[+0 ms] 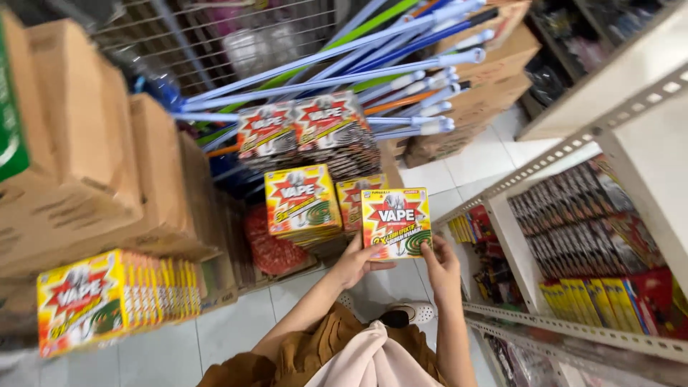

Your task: The person restocks a retail shelf by picking up mosquito repellent coil boxes from a lower area and stacking them on the shelf by hand.

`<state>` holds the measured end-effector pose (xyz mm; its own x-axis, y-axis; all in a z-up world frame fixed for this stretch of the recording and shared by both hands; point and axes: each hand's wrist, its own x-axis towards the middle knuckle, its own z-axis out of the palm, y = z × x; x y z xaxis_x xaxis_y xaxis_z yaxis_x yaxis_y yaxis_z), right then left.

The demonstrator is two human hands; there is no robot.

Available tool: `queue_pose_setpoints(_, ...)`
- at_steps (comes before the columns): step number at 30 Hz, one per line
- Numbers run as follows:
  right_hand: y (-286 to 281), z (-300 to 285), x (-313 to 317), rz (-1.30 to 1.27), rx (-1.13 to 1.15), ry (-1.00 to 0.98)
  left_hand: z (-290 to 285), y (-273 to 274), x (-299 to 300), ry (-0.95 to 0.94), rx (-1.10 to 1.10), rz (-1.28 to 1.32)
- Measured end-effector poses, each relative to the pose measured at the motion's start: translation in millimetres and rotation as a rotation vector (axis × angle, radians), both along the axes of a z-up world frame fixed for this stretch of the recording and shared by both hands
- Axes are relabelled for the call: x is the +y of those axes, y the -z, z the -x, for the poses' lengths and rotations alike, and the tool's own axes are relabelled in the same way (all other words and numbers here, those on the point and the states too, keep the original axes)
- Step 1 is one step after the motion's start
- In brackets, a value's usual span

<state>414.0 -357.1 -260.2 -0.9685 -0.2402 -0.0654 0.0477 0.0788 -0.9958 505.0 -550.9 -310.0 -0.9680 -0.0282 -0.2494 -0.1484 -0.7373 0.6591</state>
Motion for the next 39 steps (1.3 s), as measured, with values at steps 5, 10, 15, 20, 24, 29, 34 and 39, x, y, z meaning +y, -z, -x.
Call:
queue_pose_setpoints(5, -83, -17, -22, -0.465, 0.762, -0.125, 19, 0, 31, 0.137, 0.084, 0.038)
queue_pose_setpoints(10, -89, 2, 4, -0.803, 0.854, -0.178, 33, 19, 60, 0.292, 0.119, 0.034)
queue_pose_setpoints(15, -48, 55, 123, -0.686, 0.439, 0.223, 51, -5, 69, 0.376, -0.012, 0.282)
queue_pose_setpoints(20, -73, 67, 173, -0.508, 0.561, 0.303, 112, -34, 115, 0.48, -0.011, 0.127)
queue_pose_setpoints(24, -99, 79, 165, -0.693, 0.751, -0.021, 158, -43, 157, 0.556, 0.1, 0.143)
queue_pose_setpoints(29, -103, 123, 256, -0.593, 0.519, 0.293, 217, -54, 200, 0.584, 0.305, 0.287)
queue_pose_setpoints(34, -109, 111, 308, -0.201, 0.451, 0.417, 270, -120, 253, 0.654, 0.322, 0.103)
queue_pose_setpoints(39, -129, 136, 300, -0.244, 0.733, 0.596, 339, -187, 304, 0.701, 0.375, 0.321)
